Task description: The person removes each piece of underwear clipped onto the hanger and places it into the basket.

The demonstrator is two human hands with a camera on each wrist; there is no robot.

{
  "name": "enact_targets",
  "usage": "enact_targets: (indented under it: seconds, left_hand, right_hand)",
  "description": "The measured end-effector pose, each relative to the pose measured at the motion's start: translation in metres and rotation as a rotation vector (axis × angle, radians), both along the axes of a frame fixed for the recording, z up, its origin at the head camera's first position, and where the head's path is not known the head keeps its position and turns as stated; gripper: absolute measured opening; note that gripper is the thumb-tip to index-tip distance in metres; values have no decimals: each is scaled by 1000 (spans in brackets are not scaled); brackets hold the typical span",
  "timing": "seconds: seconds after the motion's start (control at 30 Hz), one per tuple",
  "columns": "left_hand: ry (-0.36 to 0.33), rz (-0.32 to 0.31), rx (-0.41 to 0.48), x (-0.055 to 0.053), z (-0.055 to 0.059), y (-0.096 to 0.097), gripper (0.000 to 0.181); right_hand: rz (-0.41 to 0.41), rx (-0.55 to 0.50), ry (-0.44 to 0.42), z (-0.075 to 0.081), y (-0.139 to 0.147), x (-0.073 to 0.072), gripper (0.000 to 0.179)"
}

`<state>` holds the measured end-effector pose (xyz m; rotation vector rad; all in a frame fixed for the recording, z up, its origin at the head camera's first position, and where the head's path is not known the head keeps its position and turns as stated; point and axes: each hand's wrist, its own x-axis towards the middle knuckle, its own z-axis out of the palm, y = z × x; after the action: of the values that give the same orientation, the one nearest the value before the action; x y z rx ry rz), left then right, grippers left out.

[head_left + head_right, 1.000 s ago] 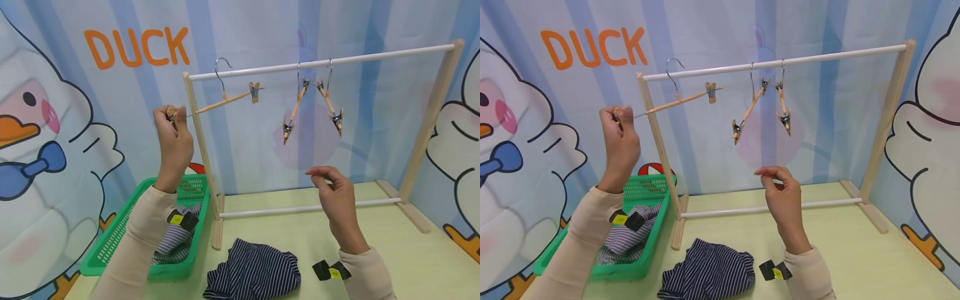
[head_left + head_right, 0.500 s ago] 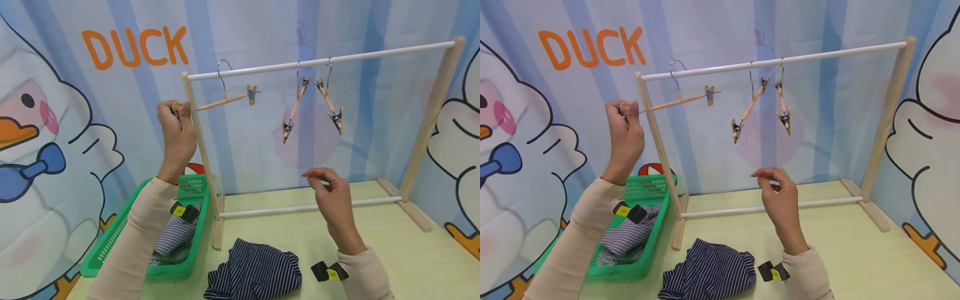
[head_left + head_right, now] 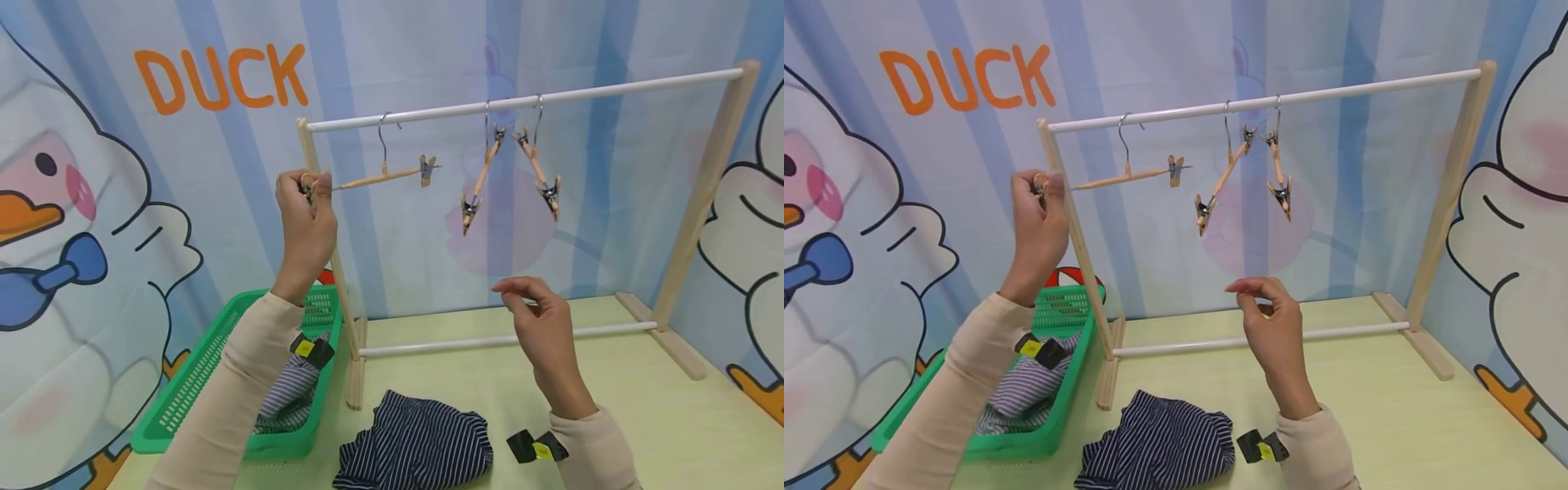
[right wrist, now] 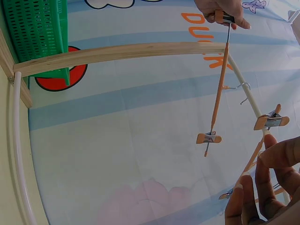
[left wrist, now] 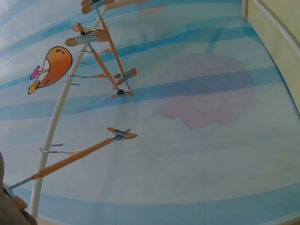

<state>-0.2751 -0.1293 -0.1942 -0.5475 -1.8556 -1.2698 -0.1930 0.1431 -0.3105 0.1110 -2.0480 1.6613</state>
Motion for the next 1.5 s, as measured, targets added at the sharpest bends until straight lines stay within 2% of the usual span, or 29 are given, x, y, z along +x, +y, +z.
enact_targets:
  seconds: [0.17, 0.33, 0.57, 0.8, 1.2, 1.5]
  left_hand:
    - [-7, -32, 56, 0, -4, 1, 35]
    - [-20, -20, 69, 3, -8, 1, 43]
    - [-34, -31, 71, 6, -13, 1, 41]
    - [-17, -47, 83, 10, -14, 4, 42]
    - [9, 28, 48, 14, -19, 2, 42]
    - [12, -3, 73, 22, -24, 0, 43]
  right_hand:
    - [18, 2, -25, -4, 0, 0, 23]
    - [26, -1, -41, -7, 0, 0, 24]
    - [22, 1, -56, -8, -1, -1, 23]
    - [26, 0, -53, -8, -1, 0, 24]
    - [25, -10, -61, -10, -3, -2, 23]
    - [14, -26, -56, -11, -6, -3, 22]
